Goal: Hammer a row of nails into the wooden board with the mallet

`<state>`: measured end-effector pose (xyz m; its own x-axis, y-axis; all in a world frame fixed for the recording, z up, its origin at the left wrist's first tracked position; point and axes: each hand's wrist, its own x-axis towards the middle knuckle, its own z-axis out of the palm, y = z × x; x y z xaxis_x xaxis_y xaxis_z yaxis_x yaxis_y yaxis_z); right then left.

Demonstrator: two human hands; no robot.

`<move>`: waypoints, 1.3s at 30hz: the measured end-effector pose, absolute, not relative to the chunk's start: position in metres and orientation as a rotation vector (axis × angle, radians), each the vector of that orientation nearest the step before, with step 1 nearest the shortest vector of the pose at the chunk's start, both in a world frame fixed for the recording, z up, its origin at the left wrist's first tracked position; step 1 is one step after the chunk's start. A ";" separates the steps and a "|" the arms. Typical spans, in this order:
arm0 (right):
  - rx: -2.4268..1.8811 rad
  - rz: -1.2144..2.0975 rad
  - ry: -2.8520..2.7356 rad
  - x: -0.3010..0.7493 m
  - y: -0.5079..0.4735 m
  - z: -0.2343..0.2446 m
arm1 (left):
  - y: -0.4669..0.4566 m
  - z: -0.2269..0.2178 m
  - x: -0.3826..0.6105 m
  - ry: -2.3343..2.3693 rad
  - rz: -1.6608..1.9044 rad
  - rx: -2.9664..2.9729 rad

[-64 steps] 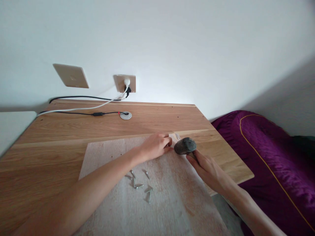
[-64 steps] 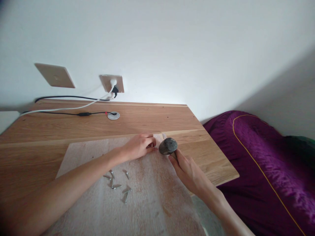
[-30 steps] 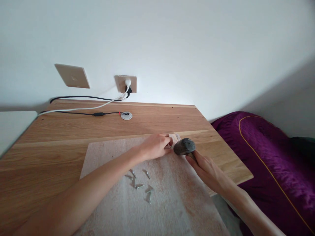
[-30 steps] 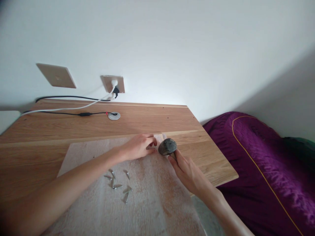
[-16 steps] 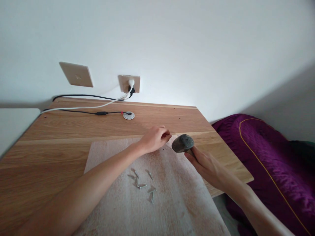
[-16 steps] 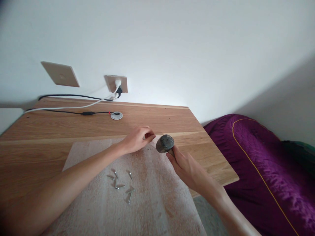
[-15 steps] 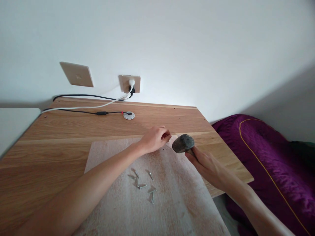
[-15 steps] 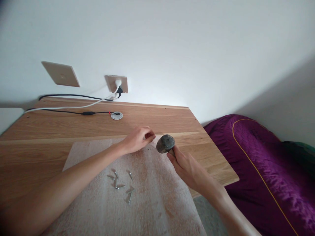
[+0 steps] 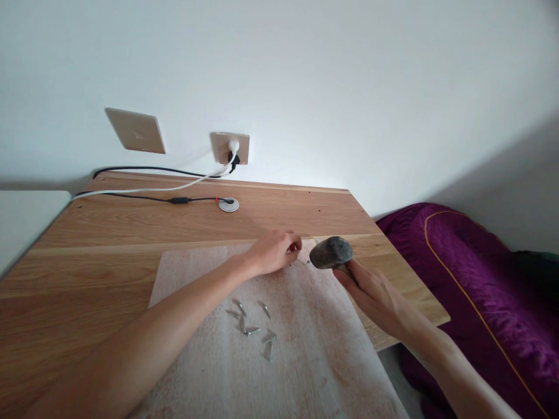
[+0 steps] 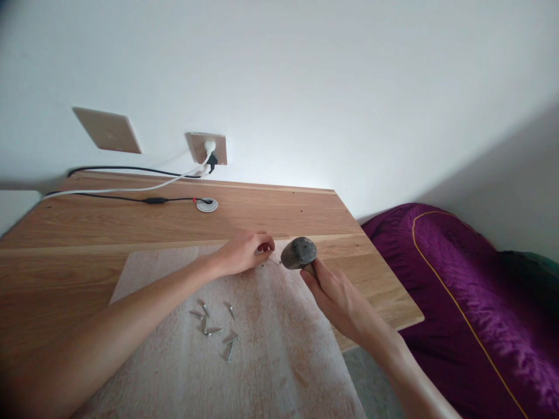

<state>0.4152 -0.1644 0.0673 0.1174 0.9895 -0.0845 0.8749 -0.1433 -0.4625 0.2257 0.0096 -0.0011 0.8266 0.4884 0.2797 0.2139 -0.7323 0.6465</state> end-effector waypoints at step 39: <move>-2.164 0.439 -1.724 0.429 -0.175 0.025 | -0.028 -0.003 0.245 0.756 0.551 2.414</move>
